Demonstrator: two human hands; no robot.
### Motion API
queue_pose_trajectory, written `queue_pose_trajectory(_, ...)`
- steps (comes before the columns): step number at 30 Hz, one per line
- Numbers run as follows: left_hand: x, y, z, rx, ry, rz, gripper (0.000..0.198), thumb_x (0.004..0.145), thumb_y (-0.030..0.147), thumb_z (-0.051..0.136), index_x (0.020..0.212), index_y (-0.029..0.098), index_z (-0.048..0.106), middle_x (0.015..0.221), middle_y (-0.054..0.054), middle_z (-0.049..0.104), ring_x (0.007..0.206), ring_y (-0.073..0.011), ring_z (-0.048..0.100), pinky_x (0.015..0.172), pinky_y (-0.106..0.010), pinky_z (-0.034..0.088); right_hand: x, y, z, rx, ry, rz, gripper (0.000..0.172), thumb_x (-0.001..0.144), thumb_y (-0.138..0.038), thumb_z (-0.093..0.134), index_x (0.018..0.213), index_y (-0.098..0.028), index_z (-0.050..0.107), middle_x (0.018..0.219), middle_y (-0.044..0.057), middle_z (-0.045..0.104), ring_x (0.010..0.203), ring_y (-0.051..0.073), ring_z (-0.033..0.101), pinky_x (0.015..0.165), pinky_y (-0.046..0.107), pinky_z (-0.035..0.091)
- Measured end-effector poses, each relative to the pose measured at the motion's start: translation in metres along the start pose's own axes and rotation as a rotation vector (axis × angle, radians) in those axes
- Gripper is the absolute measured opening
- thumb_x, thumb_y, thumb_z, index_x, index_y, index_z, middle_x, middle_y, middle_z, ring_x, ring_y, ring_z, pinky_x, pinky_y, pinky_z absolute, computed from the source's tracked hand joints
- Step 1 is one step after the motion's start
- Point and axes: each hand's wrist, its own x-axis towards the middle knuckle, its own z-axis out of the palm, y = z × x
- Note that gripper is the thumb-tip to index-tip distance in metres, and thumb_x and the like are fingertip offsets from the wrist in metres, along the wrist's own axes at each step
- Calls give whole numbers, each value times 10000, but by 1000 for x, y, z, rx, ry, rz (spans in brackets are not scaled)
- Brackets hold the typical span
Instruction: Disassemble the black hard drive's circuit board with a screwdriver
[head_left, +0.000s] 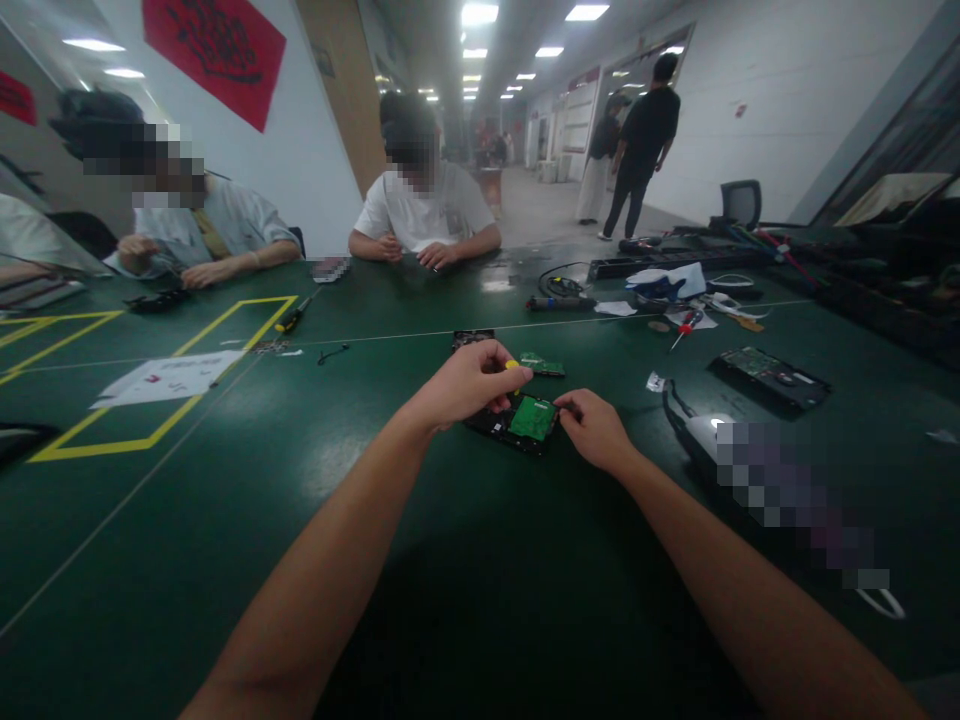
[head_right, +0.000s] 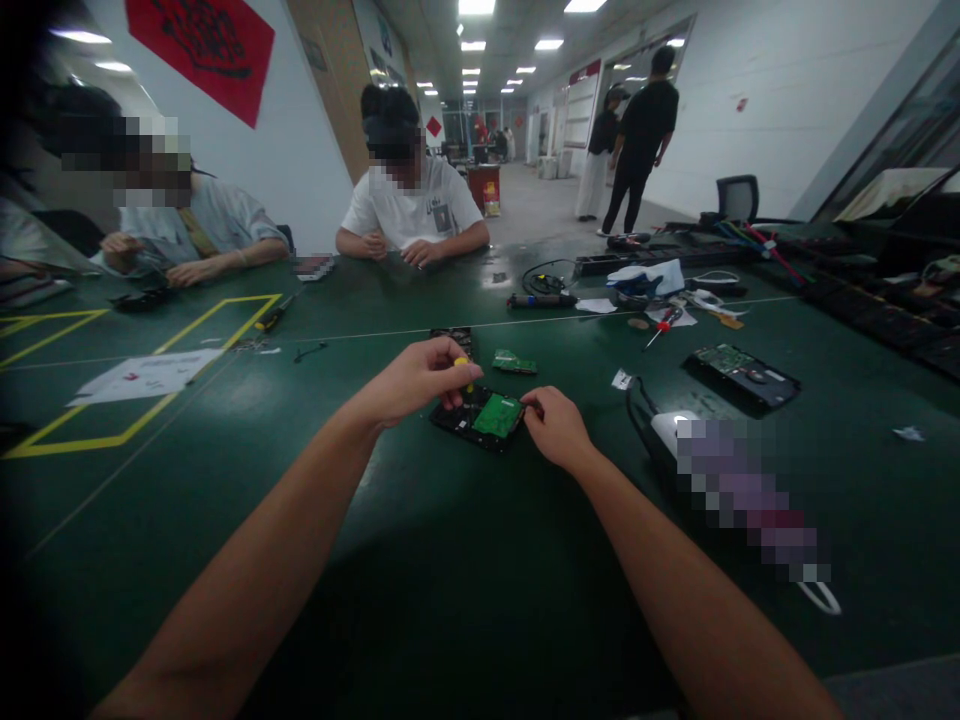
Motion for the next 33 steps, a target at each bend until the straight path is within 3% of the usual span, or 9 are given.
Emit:
queue_pose_trajectory(5,-1,5,-3,48,-97,58,220,981,357,596,1040,165,687,1019,-80,744,578,-74,597,507,-198,486,0,-1,-1,5,-1,11,207,929,-171,561,1075,-188,707,1038,69,701,830,180,642,768,324,485)
queue_pose_trajectory(9,0,2,-3,40,-138,81,328,1010,451,568,933,153,681,980,-83,728,595,-85,611,524,-206,504,0,-1,-1,8,1,6,208,926,-175,569,1080,-185,709,1036,74,703,845,189,649,779,330,489)
queue_pose_trajectory(12,1,-1,-1,-25,-136,54,379,1022,502,541,957,155,675,972,-80,712,596,-92,622,535,-218,520,0,1,1,7,12,-3,207,917,-161,572,1072,-177,709,1033,78,706,856,195,652,798,338,491)
queue_pose_trajectory(19,0,2,-3,-165,-121,-53,303,1035,355,466,1040,147,687,986,-95,703,649,-129,674,589,-259,569,1,3,3,5,7,-3,213,921,-164,574,1084,-180,710,1047,80,706,861,195,654,794,337,492)
queue_pose_trajectory(27,0,1,0,-100,-120,44,273,1032,379,536,1059,148,678,795,-26,620,621,-114,652,569,-221,529,0,1,1,2,3,8,207,917,-158,581,1078,-182,710,1044,73,703,835,183,647,789,330,484)
queue_pose_trajectory(33,-1,3,0,-72,-126,56,304,1026,406,539,1072,135,669,780,-22,625,638,-129,669,588,-237,548,0,1,1,2,13,-4,209,924,-162,570,1079,-180,710,1045,78,705,851,191,649,801,339,489)
